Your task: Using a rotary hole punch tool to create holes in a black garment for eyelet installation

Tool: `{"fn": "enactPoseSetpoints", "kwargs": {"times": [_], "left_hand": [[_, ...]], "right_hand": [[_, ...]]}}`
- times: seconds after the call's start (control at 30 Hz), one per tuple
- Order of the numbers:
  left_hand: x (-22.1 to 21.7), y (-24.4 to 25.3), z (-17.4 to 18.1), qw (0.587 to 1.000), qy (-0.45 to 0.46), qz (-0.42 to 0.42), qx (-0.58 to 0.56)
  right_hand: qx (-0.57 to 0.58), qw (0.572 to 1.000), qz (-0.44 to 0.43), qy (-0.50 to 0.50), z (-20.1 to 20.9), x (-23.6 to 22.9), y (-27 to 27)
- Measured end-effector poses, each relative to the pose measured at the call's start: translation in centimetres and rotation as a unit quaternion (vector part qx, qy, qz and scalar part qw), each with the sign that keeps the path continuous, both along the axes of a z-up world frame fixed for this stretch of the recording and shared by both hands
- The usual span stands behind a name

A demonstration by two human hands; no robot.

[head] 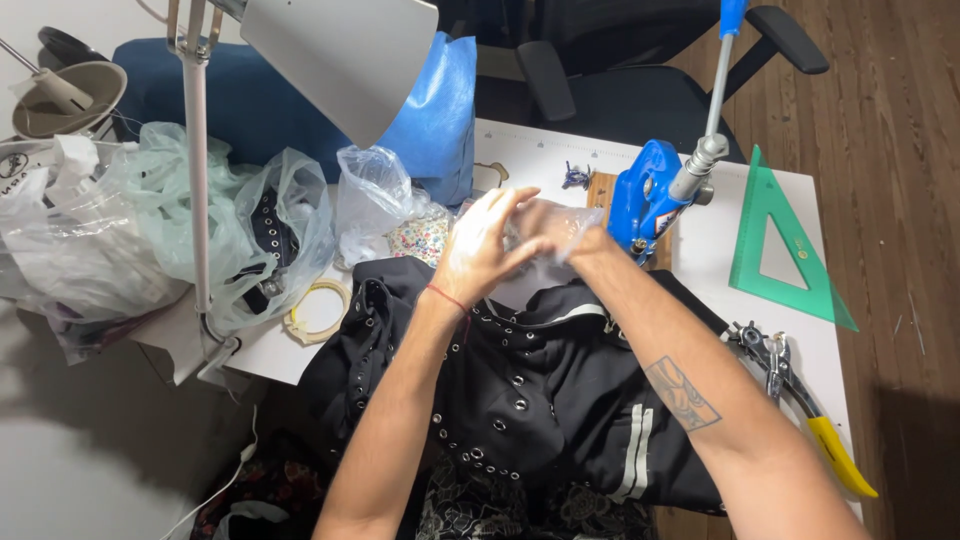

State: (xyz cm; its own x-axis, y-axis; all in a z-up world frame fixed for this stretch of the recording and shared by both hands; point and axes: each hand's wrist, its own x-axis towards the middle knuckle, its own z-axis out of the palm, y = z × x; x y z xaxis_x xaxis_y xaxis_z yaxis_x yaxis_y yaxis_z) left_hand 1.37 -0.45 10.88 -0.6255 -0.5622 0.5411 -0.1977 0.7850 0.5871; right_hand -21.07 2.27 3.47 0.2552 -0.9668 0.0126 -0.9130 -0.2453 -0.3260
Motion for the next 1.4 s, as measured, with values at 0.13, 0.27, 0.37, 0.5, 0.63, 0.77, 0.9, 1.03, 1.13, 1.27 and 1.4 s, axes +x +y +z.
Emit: {"fn": "enactPoseSetpoints", "kwargs": {"times": [0.13,0.27,0.37,0.5,0.63,0.77,0.9,1.03,1.13,1.27,1.4], "left_hand": [[1.1,0.0,-2.1,0.99,-0.125,-0.019,0.069],[2.3,0.2,-3.6,0.98,-0.164,-0.008,0.108],[2.8,0.1,-5.9,0.979,-0.166,0.008,0.12],[2.9,0.4,-7.8,0.973,-0.166,0.022,0.159],[2.6,0.1,-8.8,0.976,-0.156,0.062,0.14],[2.5,-0.3,-10.5,0.982,-0.121,0.077,0.122],[2.4,-0.2,-10.8,0.985,-0.109,0.088,0.102],[2.2,-0.3,-11.3,0.982,-0.113,0.117,0.098],[2.0,-0.8,-12.2,0.981,-0.109,0.127,0.097],[2.1,-1.1,-12.7,0.978,-0.124,0.153,0.07],[2.0,-0.7,-12.4,0.978,-0.116,0.164,0.059]], "right_hand": [[-0.012,1.0,-0.009,-0.021,-0.1,0.0,-0.1],[-0.026,0.999,-0.019,-0.04,-2.3,-1.1,-1.5],[-0.01,0.997,0.024,0.069,4.5,1.7,-0.3],[0.036,0.999,0.004,0.04,0.5,1.3,-1.2],[-0.106,0.989,0.101,0.034,-3.1,0.7,-1.9],[-0.063,0.995,0.06,-0.052,-6.7,-1.4,-3.4],[-0.003,0.998,0.031,-0.05,-0.7,-0.2,-1.3],[0.065,0.998,-0.022,-0.015,2.9,0.4,-0.4],[0.101,0.992,-0.052,-0.055,7.0,1.4,1.7],[0.063,0.992,-0.052,-0.1,16.9,5.9,6.9],[-0.124,0.976,-0.005,-0.18,15.0,4.4,8.5]]}}
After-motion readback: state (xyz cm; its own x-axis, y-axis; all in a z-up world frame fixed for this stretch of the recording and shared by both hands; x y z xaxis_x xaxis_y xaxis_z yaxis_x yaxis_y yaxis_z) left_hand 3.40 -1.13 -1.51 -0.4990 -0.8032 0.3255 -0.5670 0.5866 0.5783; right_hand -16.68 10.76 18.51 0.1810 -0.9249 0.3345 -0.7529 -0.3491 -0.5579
